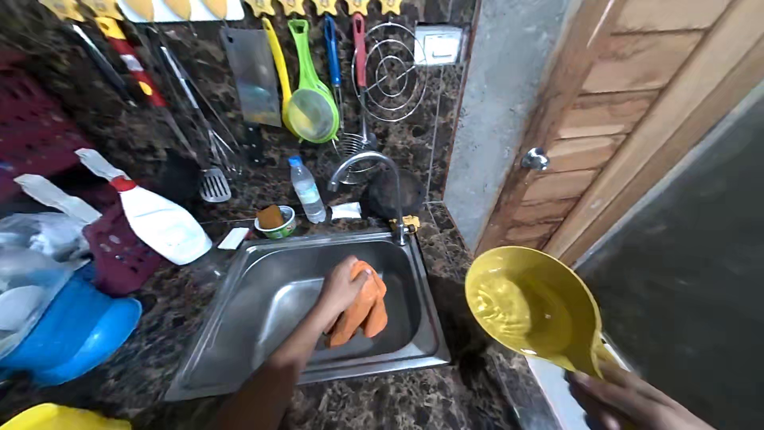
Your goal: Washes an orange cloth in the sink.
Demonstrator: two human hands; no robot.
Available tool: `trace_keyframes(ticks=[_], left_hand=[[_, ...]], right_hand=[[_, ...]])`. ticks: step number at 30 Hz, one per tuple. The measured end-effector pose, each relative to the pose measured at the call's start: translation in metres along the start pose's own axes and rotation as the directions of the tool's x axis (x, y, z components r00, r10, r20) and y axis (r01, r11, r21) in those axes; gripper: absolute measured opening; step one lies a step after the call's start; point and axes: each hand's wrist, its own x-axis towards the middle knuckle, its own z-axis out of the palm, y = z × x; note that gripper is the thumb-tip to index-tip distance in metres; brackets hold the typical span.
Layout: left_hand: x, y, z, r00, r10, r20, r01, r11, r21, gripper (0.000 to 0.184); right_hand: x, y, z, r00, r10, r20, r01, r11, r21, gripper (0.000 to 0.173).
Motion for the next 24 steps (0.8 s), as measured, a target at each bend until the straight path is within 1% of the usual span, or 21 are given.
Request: trace_keyframes(ticks=[3, 5, 7, 9, 11, 15, 16, 18, 20, 21, 22, 24], left_hand=[[0.012, -0.031, 0.020, 0.977, -0.104, 0.189, 0.104, 0.995, 0.009, 0.037], [0.012, -0.048, 0.035, 0.958, -0.153, 0.241, 0.172, 0.983, -0.060, 0.034], [0.011, -0.061, 0.045, 0.951, -0.175, 0.254, 0.211, 0.970, -0.124, 0.033], [0.008, -0.069, 0.054, 0.944, -0.164, 0.288, 0.219, 0.961, -0.167, 0.040], [0.006, -0.074, 0.061, 0.938, -0.165, 0.306, 0.218, 0.964, -0.149, 0.047], [0.003, -0.073, 0.067, 0.949, -0.170, 0.266, 0.193, 0.979, -0.063, 0.051], [0.003, -0.073, 0.067, 0.952, -0.168, 0.257, 0.189, 0.980, -0.059, 0.052], [0.004, -0.070, 0.065, 0.954, -0.184, 0.238, 0.202, 0.978, -0.054, 0.046], [0.008, -0.070, 0.063, 0.958, -0.157, 0.241, 0.176, 0.983, -0.060, 0.036], [0.011, -0.070, 0.062, 0.962, -0.119, 0.244, 0.139, 0.988, -0.067, 0.033], [0.012, -0.072, 0.060, 0.968, -0.080, 0.236, 0.102, 0.991, -0.083, 0.030], [0.014, -0.070, 0.057, 0.971, -0.042, 0.236, 0.063, 0.995, -0.082, 0.028]], right_hand=[[0.035, -0.012, 0.045, 1.000, 0.029, 0.001, -0.028, 0.999, -0.025, 0.018], [0.060, -0.014, 0.071, 0.999, 0.035, 0.014, -0.034, 0.997, -0.069, 0.014], [0.082, -0.018, 0.096, 0.999, 0.036, 0.010, -0.034, 0.990, -0.134, 0.013], [0.102, -0.022, 0.116, 1.000, 0.027, 0.002, -0.026, 0.969, -0.246, 0.018], [0.118, -0.025, 0.132, 1.000, 0.019, -0.001, -0.018, 0.941, -0.337, 0.022], [0.139, -0.027, 0.153, 0.999, 0.025, -0.046, -0.043, 0.897, -0.440, 0.031], [0.143, -0.028, 0.156, 0.998, 0.020, -0.064, -0.048, 0.878, -0.476, 0.034], [0.148, -0.029, 0.158, 0.995, 0.009, -0.095, -0.057, 0.851, -0.522, 0.039], [0.150, -0.028, 0.157, 0.994, -0.002, -0.110, -0.054, 0.861, -0.506, 0.040], [0.151, -0.028, 0.156, 0.994, -0.005, -0.110, -0.046, 0.886, -0.461, 0.039], [0.150, -0.029, 0.155, 0.994, -0.008, -0.104, -0.033, 0.922, -0.386, 0.036], [0.146, -0.028, 0.151, 0.994, -0.012, -0.104, -0.006, 0.986, -0.169, 0.021]])
